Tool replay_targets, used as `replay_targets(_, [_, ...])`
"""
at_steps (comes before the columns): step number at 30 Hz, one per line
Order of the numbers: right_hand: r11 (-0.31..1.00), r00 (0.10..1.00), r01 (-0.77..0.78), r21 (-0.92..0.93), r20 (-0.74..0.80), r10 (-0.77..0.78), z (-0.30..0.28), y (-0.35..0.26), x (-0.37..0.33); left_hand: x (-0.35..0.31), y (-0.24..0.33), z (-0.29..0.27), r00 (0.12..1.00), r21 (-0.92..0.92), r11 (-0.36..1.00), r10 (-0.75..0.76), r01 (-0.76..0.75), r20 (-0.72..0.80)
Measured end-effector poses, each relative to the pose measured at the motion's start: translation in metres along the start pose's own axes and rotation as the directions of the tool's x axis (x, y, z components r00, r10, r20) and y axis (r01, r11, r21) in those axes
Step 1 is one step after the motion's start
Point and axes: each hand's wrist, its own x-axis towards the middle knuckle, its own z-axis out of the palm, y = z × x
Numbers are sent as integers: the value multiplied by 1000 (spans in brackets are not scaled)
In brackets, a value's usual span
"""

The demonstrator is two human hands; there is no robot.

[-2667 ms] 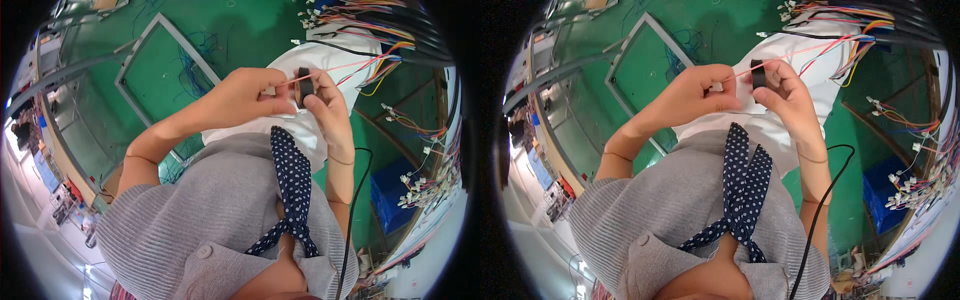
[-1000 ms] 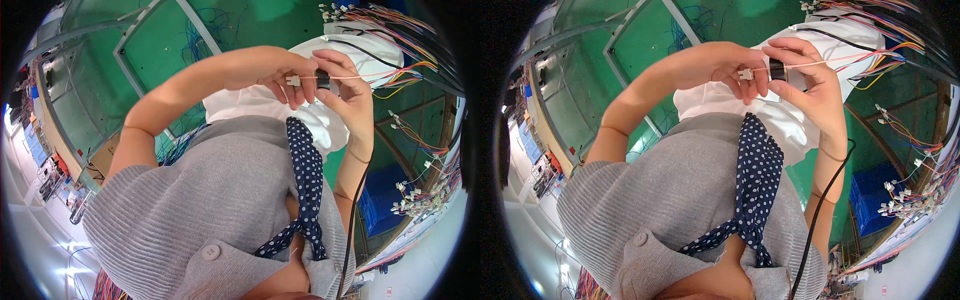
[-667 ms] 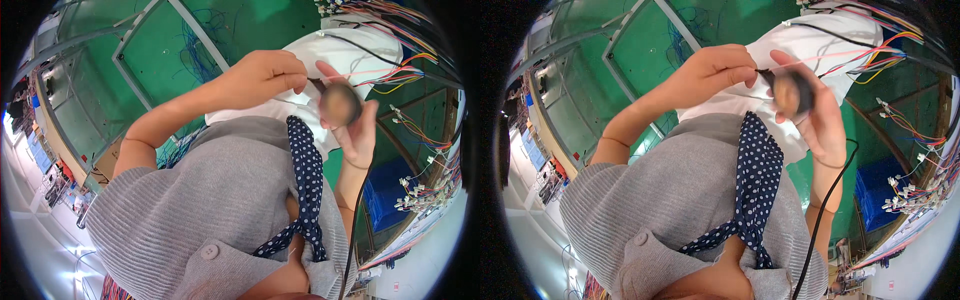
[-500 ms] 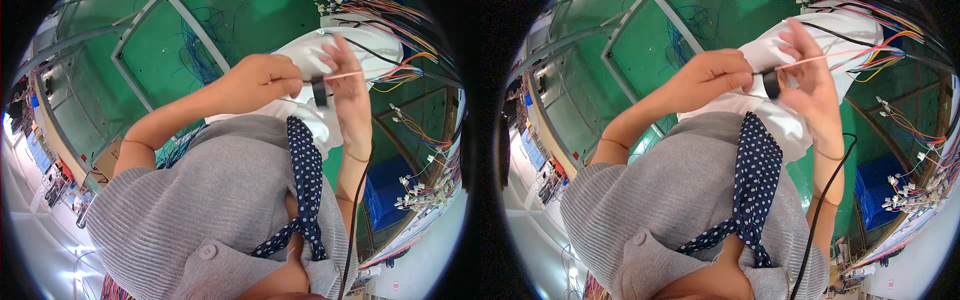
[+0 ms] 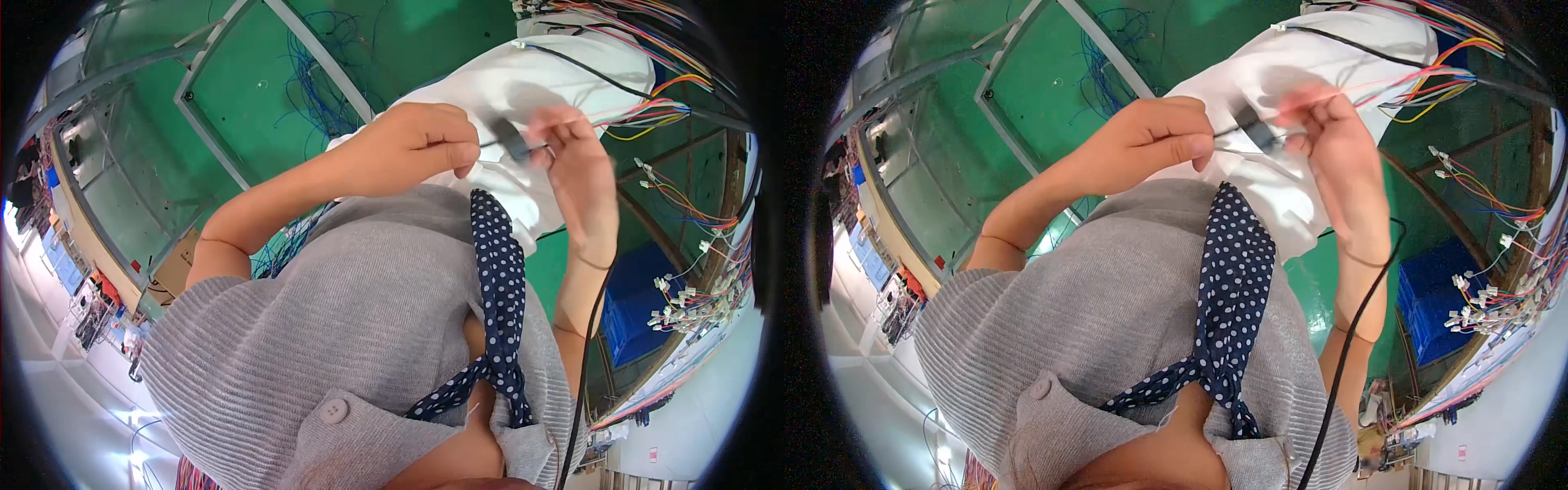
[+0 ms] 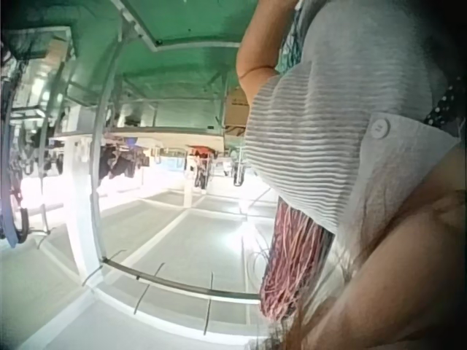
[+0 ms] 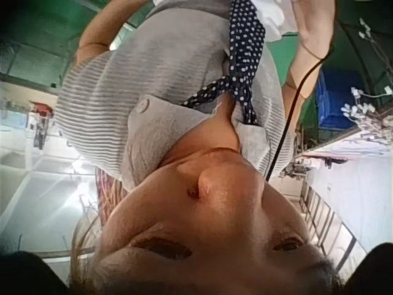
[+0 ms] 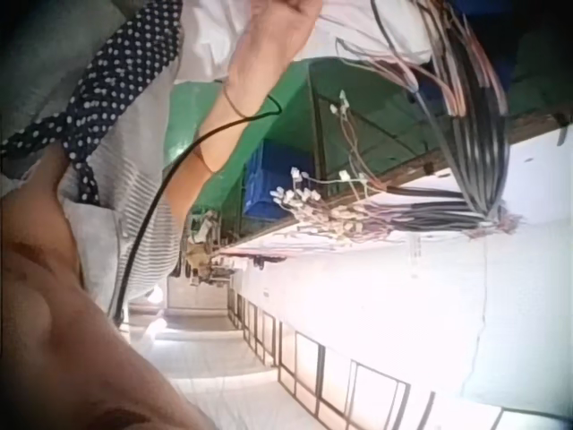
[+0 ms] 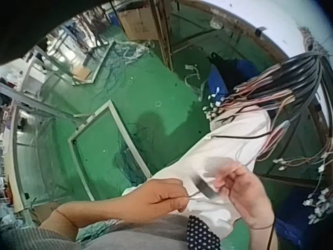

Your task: Wrap electrical tape around bundles of wires at a manual assembly station.

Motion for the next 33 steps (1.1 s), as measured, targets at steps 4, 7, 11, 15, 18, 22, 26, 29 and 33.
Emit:
replay_targets(4, [816,980,188,-546,156,-121,18,-6,13,-2,0,6,997,-149,988,-24,34,73])
replay_targets(7, [645,978,66,-761,178,110,8,-14,11,-2,-4,-5,995,-236,968,-68,85,78])
replay_targets(11, [883,936,-315,-347,40,350,-3,-21,-13,-7,-2,-8,997,-43,997,-61,63,44])
replay_targets(15, [927,987,-159,339,71,143,-21,-25,-4,-6,-5,-13,1000,-41,999,-22,22,-8])
replay_targets(18, [868,993,120,-483,38,-116,5,-2,12,-3,-13,-8,996,-183,983,21,-5,85])
replay_targets(22, [858,961,28,-514,250,118,-8,-17,13,8,-8,-15,974,-299,949,-34,102,225])
replay_targets(26, [763,950,226,-606,311,-34,-3,-14,18,31,-2,-21,904,-394,860,-159,324,397])
replay_targets(29, [707,936,326,-628,321,-146,6,-15,19,44,5,-19,834,-347,818,-262,459,486])
replay_targets(33, [611,982,189,-769,143,-124,4,-8,10,37,11,-17,890,-227,893,-300,388,343])
